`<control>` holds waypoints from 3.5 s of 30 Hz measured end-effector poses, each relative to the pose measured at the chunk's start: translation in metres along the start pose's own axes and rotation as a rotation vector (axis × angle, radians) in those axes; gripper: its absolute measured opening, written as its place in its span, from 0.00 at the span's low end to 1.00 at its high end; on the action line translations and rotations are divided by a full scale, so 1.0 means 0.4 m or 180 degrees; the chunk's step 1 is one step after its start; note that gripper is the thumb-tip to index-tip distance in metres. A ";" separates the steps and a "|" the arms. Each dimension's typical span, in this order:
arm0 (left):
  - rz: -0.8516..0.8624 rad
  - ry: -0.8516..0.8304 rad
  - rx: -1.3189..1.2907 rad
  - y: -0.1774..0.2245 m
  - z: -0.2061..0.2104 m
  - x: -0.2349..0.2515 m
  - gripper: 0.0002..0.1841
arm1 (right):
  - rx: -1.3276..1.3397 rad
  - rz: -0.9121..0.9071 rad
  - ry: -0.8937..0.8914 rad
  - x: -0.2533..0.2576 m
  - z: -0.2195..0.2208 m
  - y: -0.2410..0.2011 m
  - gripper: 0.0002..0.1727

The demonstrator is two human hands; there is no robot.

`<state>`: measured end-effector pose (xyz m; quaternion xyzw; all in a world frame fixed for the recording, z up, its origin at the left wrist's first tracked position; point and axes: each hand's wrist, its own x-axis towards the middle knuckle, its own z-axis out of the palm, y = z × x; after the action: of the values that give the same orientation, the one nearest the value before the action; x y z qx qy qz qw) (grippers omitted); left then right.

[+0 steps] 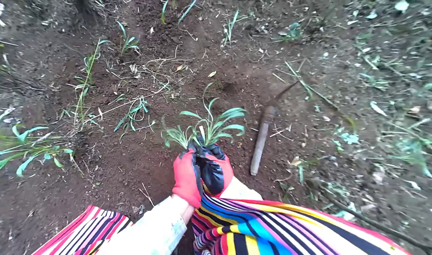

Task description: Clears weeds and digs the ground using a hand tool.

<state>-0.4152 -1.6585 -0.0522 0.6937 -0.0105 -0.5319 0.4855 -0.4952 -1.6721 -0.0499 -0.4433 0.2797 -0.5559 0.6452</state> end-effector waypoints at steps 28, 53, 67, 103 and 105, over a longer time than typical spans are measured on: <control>0.0854 0.2014 0.1105 0.085 -0.273 0.123 0.53 | 0.0468 0.2680 0.0781 0.061 -0.063 0.054 0.11; 0.1989 -0.0487 0.0738 0.133 -0.114 0.144 0.08 | -0.1910 0.1895 0.1918 0.073 -0.543 -0.071 0.19; 0.1912 -0.0326 0.0843 0.094 -0.172 0.143 0.08 | 0.0092 0.0070 0.1433 0.146 -0.424 -0.089 0.14; 0.1513 0.0041 0.2634 0.237 0.136 0.199 0.19 | -0.2409 0.2038 0.2161 0.135 -0.400 -0.012 0.33; 0.1615 -0.0109 0.2949 0.245 0.192 0.223 0.20 | -0.2658 0.3246 0.1556 0.138 -0.424 0.001 0.37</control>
<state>-0.3847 -1.8084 -0.0474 0.8025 -0.4200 -0.3485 0.2412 -0.6273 -1.7698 -0.1193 -0.3298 0.7797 -0.1139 0.5199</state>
